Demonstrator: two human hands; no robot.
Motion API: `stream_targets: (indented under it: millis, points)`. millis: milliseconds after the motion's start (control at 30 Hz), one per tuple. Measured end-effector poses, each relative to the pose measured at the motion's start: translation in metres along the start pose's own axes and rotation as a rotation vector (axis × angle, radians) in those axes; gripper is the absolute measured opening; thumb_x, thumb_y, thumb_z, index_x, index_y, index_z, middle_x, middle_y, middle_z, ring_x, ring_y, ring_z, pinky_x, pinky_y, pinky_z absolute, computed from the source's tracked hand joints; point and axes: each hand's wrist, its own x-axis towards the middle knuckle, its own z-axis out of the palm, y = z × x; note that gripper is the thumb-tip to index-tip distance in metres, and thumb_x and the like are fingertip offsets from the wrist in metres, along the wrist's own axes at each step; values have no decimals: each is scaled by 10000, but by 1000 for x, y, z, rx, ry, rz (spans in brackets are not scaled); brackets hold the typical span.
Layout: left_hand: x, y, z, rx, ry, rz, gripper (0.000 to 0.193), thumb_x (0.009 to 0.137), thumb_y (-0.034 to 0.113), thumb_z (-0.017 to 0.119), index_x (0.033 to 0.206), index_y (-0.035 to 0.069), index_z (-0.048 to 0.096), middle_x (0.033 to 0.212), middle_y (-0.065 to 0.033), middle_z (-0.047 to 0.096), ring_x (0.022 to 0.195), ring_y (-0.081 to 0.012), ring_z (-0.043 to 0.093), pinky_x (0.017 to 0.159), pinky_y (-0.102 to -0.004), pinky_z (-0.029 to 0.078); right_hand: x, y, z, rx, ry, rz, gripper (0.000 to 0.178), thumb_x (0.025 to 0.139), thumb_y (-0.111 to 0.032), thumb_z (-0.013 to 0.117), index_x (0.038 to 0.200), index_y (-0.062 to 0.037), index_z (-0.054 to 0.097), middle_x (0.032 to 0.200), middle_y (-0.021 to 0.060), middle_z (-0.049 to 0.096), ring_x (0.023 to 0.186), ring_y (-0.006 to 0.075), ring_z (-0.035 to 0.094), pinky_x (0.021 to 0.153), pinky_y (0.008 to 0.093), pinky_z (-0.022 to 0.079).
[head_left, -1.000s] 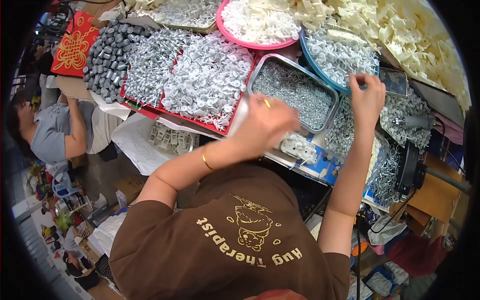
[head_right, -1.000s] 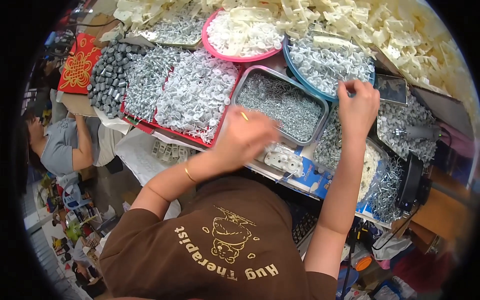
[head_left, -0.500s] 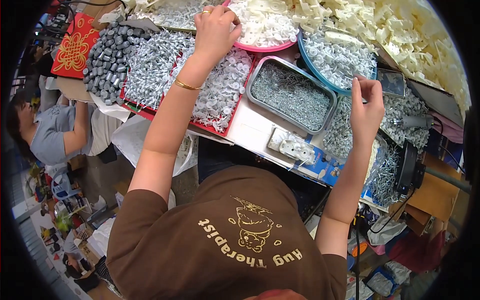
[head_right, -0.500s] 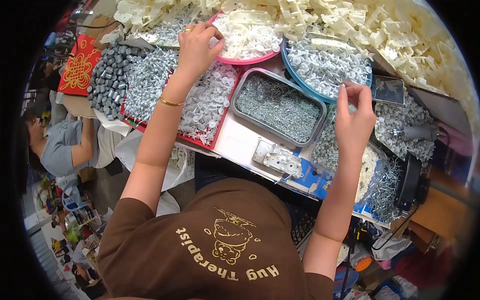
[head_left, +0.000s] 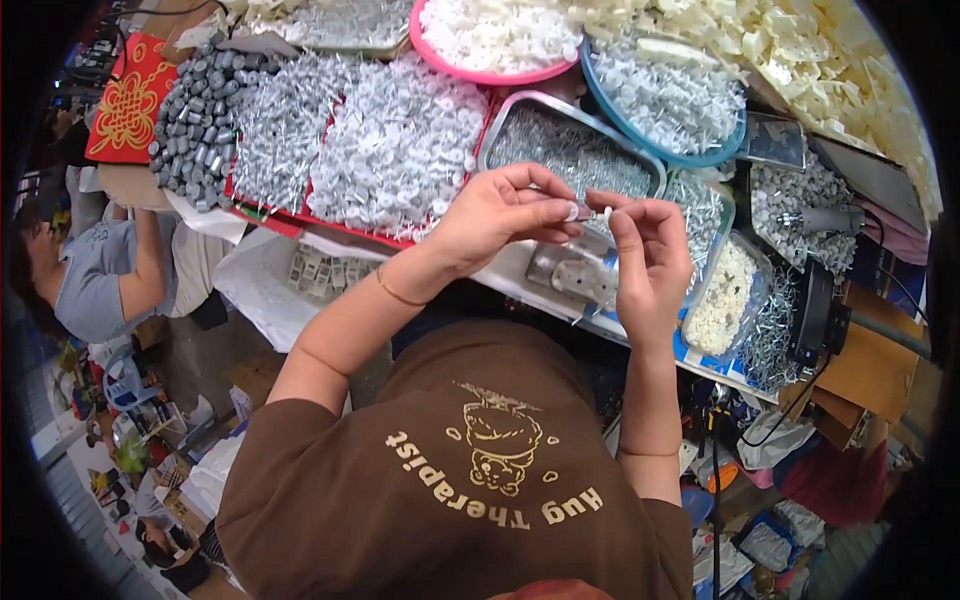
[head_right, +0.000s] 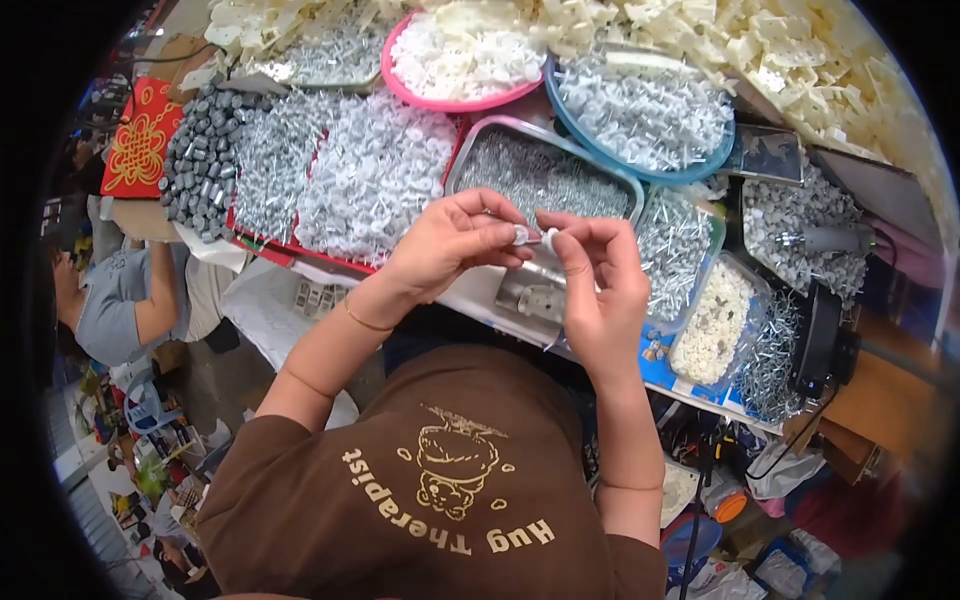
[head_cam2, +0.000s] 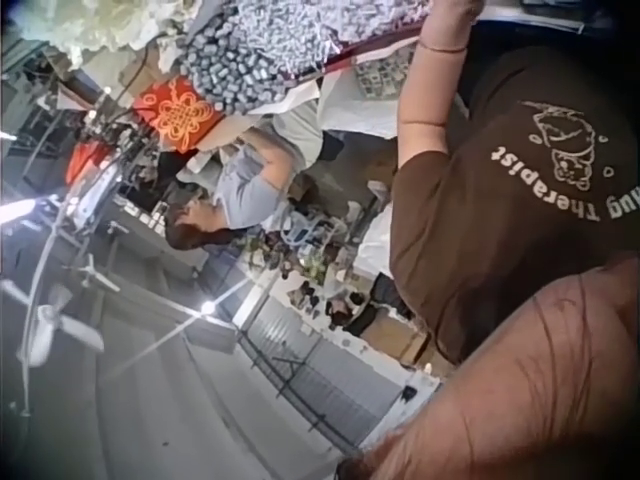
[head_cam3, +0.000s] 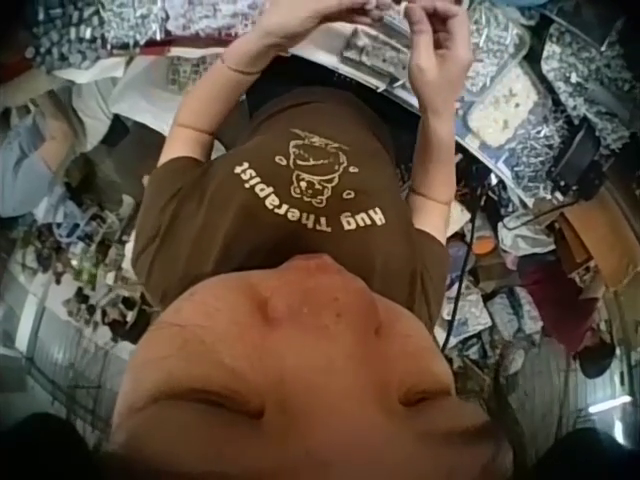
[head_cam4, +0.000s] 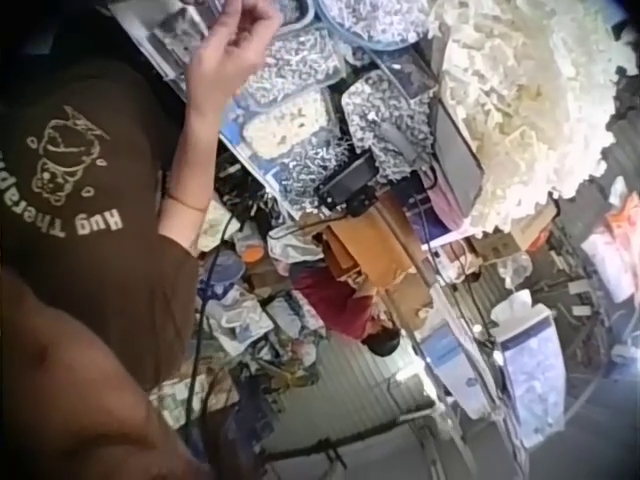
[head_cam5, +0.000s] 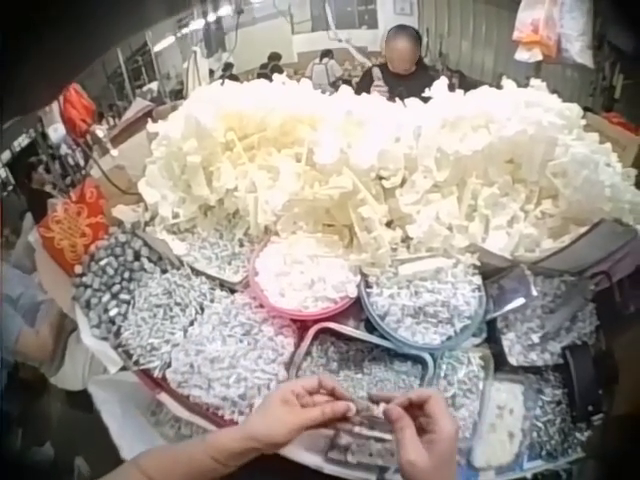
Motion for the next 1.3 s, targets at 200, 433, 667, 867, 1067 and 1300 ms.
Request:
stream_targets:
  millis: [200,433,667,867,1067,1300]
  points:
    - [-1,-18,-8,-191,-50,-87,180,948,83,687,1101,10,628,1029,-111,711,933,-206,730,835,-314,619,-9,4,7,-15,-20,-4,66,1026,-32,529,1068,11,501,1096,202,705,979,178,680,886,287,523]
    - [-4,-28,-17,-434,-182,-58,155,936,80,701,1060,6,645,1048,-109,714,934,-184,718,845,-319,617,-8,6,11,-312,-74,-319,71,977,-13,601,1031,15,565,1066,140,714,964,174,672,877,294,522]
    - [-18,-23,14,716,23,334,59,829,33,755,851,-17,732,922,-107,766,861,-143,724,787,-284,570,50,47,-11,-657,30,48,100,866,-97,746,928,-33,701,903,79,682,837,184,646,741,294,493]
    - [-10,-52,9,1085,-26,644,118,786,107,802,843,43,721,872,-62,749,774,-226,716,679,-334,550,56,61,-1,-933,-29,-298,104,813,-106,748,823,-34,672,830,92,639,829,296,613,748,413,489]
    - [-12,-42,17,1315,-86,743,156,789,156,794,836,60,679,810,-71,699,764,-258,684,665,-355,543,53,60,-2,-941,-35,-318,110,810,-114,750,820,-37,673,830,86,640,856,299,604,768,416,487]
    - [-10,-50,14,1211,-116,738,186,807,170,776,944,67,704,906,-67,715,816,-244,672,709,-360,540,46,54,-3,-923,7,-184,109,812,-132,759,816,-48,690,813,69,659,795,258,626,732,389,502]
